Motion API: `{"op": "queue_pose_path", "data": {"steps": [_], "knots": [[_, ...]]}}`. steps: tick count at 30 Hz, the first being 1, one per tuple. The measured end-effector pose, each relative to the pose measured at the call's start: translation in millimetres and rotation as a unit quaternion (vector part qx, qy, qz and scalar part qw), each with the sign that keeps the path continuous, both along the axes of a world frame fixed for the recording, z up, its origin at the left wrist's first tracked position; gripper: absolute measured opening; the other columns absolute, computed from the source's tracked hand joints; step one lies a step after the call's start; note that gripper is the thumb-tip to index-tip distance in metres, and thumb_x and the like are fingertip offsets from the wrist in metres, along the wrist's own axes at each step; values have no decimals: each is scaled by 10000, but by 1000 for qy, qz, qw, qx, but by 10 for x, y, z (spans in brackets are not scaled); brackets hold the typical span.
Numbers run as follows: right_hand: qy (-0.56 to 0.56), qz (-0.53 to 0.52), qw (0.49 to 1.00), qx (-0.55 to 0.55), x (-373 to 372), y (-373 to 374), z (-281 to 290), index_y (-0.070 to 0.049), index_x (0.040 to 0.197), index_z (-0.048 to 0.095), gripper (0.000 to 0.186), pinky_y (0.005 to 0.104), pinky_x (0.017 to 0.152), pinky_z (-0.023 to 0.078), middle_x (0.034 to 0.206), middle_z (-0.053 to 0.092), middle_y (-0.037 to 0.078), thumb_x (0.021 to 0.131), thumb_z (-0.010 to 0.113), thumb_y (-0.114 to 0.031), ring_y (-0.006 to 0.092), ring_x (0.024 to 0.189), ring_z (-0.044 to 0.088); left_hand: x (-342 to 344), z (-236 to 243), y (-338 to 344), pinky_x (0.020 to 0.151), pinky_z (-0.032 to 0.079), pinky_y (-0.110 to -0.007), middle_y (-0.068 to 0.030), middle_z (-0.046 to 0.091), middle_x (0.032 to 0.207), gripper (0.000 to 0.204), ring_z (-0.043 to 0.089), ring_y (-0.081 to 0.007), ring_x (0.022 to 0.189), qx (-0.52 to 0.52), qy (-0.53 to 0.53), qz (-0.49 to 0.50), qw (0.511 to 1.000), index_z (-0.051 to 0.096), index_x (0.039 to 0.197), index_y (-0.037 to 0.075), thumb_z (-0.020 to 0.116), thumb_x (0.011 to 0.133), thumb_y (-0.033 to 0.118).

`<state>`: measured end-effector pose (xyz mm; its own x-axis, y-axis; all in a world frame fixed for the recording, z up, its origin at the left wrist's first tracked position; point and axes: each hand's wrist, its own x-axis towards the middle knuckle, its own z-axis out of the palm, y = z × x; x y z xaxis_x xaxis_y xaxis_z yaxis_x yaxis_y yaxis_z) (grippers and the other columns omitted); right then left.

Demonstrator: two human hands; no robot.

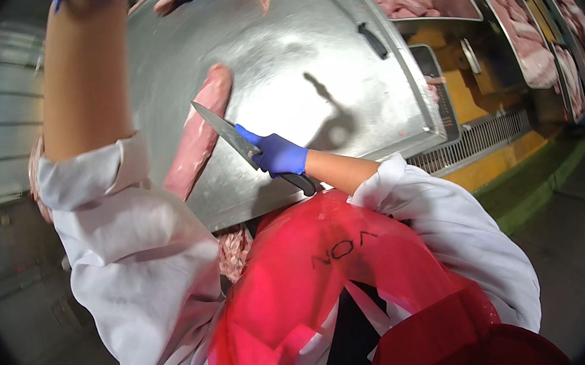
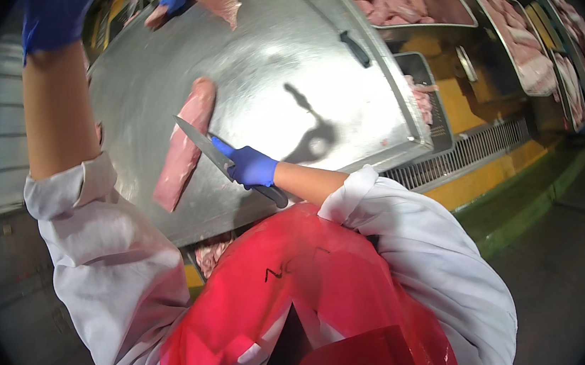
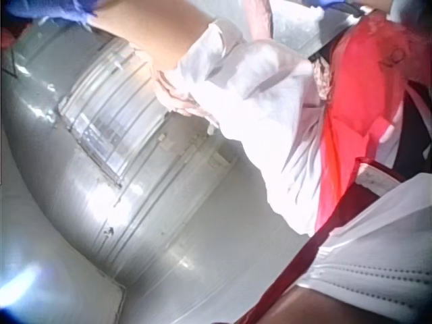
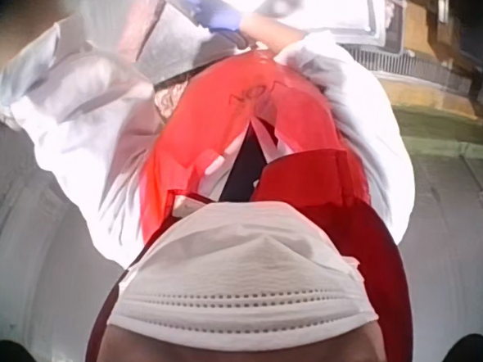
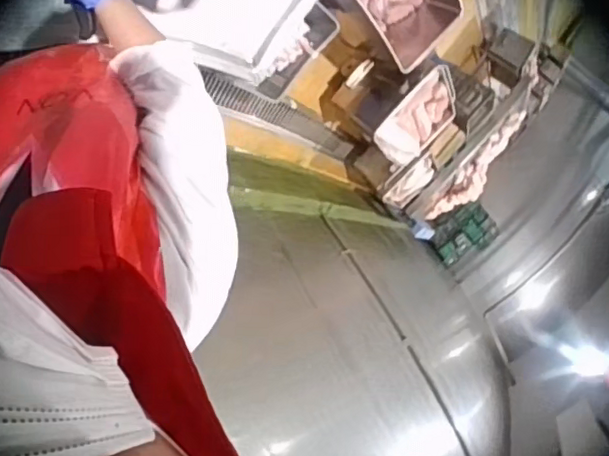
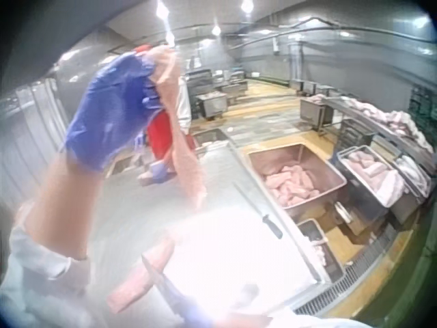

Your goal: The person uses a knife to trim and cut large pieces of raw meat on a stainless steel table. They separate fat and connective tissue, place trimmed pieces into a metal tray, and continue processing additional cuts.

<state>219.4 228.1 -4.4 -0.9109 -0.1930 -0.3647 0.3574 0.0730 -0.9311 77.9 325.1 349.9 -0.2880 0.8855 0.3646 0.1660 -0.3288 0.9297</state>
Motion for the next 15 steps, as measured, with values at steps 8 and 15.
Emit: {"op": "queue_pose_path", "data": {"steps": [8,15], "knots": [[70,-147,985,55,381,773,-455,-201,1589,142,760,331,524,542,755,636,139,917,487,-115,177,523,588,1423,-533,1199,809,513,-407,-175,692,938,303,653,-276,923,-222,329,-70,915,681,943,-4,609,950,290],[-18,-311,944,-111,1010,1159,-779,-207,1599,205,767,252,430,474,754,597,55,947,581,-57,94,517,540,-420,-3227,-1246,906,494,-399,-146,642,1091,511,631,-272,1028,-252,321,184,894,576,1197,20,717,873,389]]}}
